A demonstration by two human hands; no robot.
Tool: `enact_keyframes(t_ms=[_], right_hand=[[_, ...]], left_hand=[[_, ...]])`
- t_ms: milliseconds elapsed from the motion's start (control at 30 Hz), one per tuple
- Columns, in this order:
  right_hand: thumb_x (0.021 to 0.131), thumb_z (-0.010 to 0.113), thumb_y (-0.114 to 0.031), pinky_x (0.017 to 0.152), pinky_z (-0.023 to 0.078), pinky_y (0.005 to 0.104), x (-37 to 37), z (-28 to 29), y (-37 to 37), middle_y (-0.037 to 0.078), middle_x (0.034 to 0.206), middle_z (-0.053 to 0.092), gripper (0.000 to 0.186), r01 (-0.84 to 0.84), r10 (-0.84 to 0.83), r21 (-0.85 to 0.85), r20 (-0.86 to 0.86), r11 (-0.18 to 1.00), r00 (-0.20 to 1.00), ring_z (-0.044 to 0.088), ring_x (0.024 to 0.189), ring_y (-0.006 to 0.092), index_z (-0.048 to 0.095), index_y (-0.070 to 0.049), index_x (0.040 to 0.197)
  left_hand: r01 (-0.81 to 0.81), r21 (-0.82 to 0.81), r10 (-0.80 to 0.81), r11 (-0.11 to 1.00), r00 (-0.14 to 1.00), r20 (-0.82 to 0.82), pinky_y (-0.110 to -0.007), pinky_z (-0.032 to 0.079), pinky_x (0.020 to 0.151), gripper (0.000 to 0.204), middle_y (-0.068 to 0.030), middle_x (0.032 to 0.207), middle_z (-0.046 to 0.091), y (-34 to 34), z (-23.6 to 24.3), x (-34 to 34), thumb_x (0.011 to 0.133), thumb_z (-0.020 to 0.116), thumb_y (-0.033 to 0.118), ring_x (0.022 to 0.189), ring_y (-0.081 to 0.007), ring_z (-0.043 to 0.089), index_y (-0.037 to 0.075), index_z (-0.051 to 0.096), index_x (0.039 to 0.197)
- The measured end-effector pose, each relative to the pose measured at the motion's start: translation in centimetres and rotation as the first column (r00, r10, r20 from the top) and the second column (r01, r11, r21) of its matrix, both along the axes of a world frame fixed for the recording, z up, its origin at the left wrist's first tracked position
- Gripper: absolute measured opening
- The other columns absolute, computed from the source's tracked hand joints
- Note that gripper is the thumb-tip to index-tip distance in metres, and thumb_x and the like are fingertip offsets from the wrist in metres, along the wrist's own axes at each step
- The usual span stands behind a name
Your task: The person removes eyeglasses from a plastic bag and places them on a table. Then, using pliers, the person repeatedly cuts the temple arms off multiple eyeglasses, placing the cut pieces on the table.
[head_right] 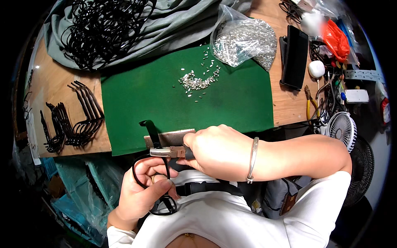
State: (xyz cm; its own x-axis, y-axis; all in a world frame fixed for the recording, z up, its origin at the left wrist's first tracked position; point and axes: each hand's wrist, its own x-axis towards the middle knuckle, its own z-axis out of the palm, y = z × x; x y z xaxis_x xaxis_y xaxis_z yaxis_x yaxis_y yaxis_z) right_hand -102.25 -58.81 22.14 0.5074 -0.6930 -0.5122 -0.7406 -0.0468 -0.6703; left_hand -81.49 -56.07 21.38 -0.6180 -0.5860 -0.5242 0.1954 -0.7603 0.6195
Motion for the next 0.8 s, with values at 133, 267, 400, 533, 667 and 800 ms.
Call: enact_keyframes(t_ms=[133,267,400,533,667,800], right_hand=[[0.079,0.059,-0.032,0.056,0.045,0.0356,-1.4,1.0,-2.1,0.016,0.067,0.057,0.034,-0.076,0.039,0.303,0.129,0.95,0.991,0.058,0.063,0.0301,0.055,0.001,0.083],[0.08,0.053,-0.038,0.064,0.044,0.0389,-2.3,-1.7,-3.0,0.023,0.071,0.056,0.044,-0.101,0.084,0.127,0.137,0.987,0.987,0.057,0.071,0.0354,0.053,0.005,0.084],[0.076,0.058,-0.025,0.062,0.043,0.0393,-0.3,-5.9,-2.0,0.018,0.074,0.054,0.028,0.08,-0.045,-0.276,0.129,0.958,0.991,0.054,0.069,0.0351,0.051,0.001,0.081],[0.075,0.059,-0.019,0.06,0.043,0.0351,-0.5,-4.7,-1.8,0.016,0.072,0.055,0.02,0.212,-0.197,-0.142,0.115,0.967,0.974,0.054,0.065,0.0316,0.053,-0.001,0.08],[0.074,0.06,-0.019,0.058,0.042,0.0342,0.6,-4.6,-2.0,0.016,0.068,0.053,0.02,0.206,-0.198,-0.144,0.069,0.968,0.978,0.053,0.063,0.0313,0.053,0.0,0.077],[0.073,0.061,-0.018,0.057,0.041,0.0334,1.0,-4.3,-2.0,0.016,0.067,0.052,0.021,0.206,-0.206,-0.135,0.016,0.969,0.978,0.052,0.061,0.0297,0.052,0.001,0.077]], left_hand=[[0.042,0.003,-0.042,0.999,0.999,0.002,-0.024,0.046,0.065,0.042,-0.0135,0.103,0.054,-0.7,0.2,-0.2,0.08,0.046,-0.009,0.073,-0.0164,0.06,0.001,0.036,0.12],[0.012,0.006,-0.012,1.0,1.0,-0.027,-0.025,0.047,0.067,0.042,-0.0132,0.104,0.053,-0.9,-0.1,0.2,0.081,0.047,-0.006,0.075,-0.015,0.059,0.001,0.035,0.121],[0.089,-0.22,-0.054,0.971,0.986,0.158,-0.026,0.048,0.068,0.04,-0.0133,0.099,0.056,-1.7,0.8,1.5,0.08,0.049,-0.005,0.074,-0.0139,0.059,-0.003,0.037,0.118],[0.261,-0.639,0.169,0.723,0.83,0.531,-0.023,0.049,0.067,0.034,-0.0135,0.097,0.058,-4.7,-0.3,4.9,0.08,0.05,-0.002,0.073,-0.0116,0.058,-0.007,0.041,0.112],[-0.055,-0.64,0.387,0.766,0.834,0.392,-0.023,0.048,0.065,0.036,-0.0134,0.098,0.056,-7.9,-2.0,6.4,0.08,0.051,-0.001,0.072,-0.0106,0.057,-0.009,0.04,0.113],[-0.02,-0.59,0.306,0.807,0.868,0.39,-0.021,0.047,0.065,0.035,-0.0106,0.097,0.056,-9.8,-3.1,10.4,0.079,0.052,0.002,0.074,-0.0097,0.056,-0.007,0.043,0.112]])
